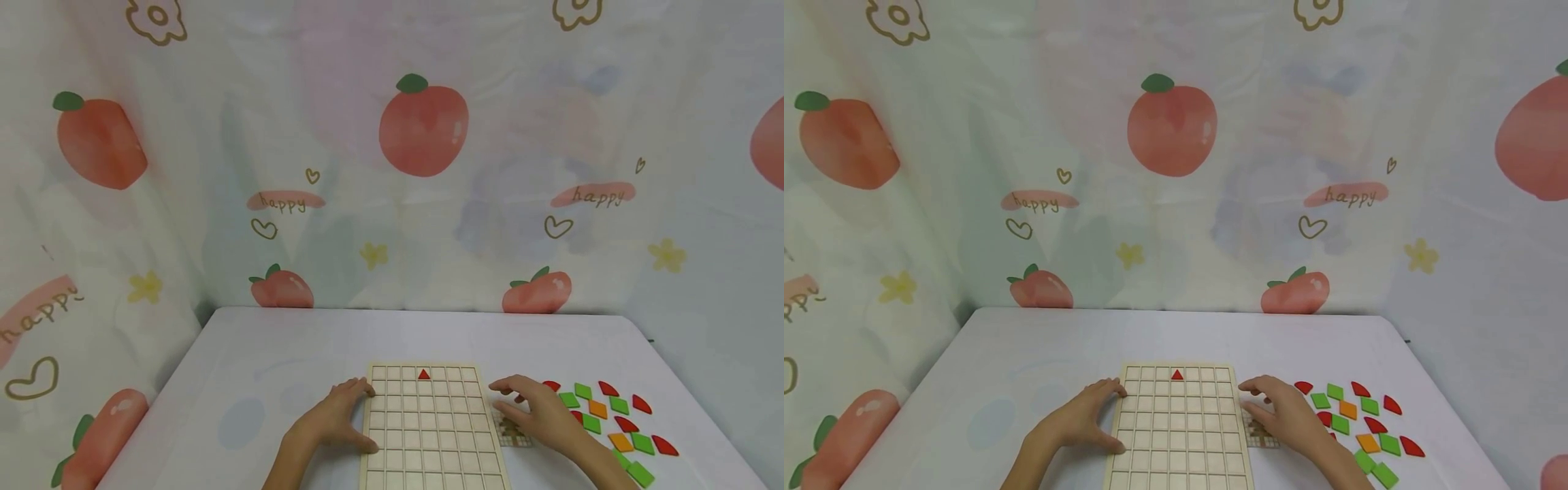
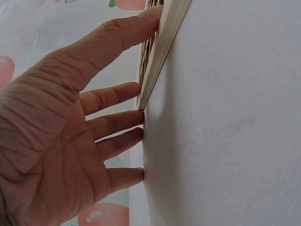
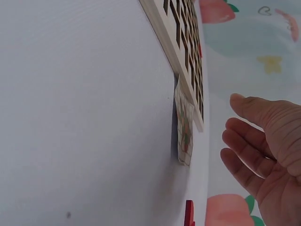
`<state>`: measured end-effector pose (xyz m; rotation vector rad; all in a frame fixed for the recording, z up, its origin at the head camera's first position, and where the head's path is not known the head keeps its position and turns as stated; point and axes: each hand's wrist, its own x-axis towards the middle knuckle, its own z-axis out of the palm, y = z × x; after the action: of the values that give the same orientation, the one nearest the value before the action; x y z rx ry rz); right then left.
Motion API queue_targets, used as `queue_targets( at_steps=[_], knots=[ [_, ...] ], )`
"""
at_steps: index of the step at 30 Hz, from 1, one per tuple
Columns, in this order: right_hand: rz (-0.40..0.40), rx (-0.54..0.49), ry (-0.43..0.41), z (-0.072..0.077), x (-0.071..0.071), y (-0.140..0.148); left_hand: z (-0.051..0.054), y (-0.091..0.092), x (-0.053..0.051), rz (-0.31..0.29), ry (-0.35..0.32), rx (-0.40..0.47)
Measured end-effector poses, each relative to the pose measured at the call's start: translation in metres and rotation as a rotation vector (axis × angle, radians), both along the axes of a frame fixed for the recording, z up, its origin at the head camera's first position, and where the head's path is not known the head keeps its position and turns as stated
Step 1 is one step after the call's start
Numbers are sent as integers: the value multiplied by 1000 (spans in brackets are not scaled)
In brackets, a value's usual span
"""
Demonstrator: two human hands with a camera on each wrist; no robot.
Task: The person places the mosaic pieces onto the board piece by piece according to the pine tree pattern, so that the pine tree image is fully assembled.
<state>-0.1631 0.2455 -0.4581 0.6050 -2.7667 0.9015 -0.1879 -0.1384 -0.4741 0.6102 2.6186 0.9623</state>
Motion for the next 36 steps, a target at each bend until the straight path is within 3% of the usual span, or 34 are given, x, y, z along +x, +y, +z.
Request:
queue_targets(
  at_steps=[5,13,21,28,36],
  knots=[
    [-26,-2,9,-2,4,10,0,0,1,-2,14,-7],
    [-83,24,164,-7,9,31,0,0,1,9,9,-7],
    [-168,36,76,-6,15,55,0,0,1,3,11,4],
    [-235,60,-53,-1,18,75,-2,-2,1,5,7,14],
    [-270,117,-102,-6,14,93,-3,-2,0,2,4,22]
  ],
)
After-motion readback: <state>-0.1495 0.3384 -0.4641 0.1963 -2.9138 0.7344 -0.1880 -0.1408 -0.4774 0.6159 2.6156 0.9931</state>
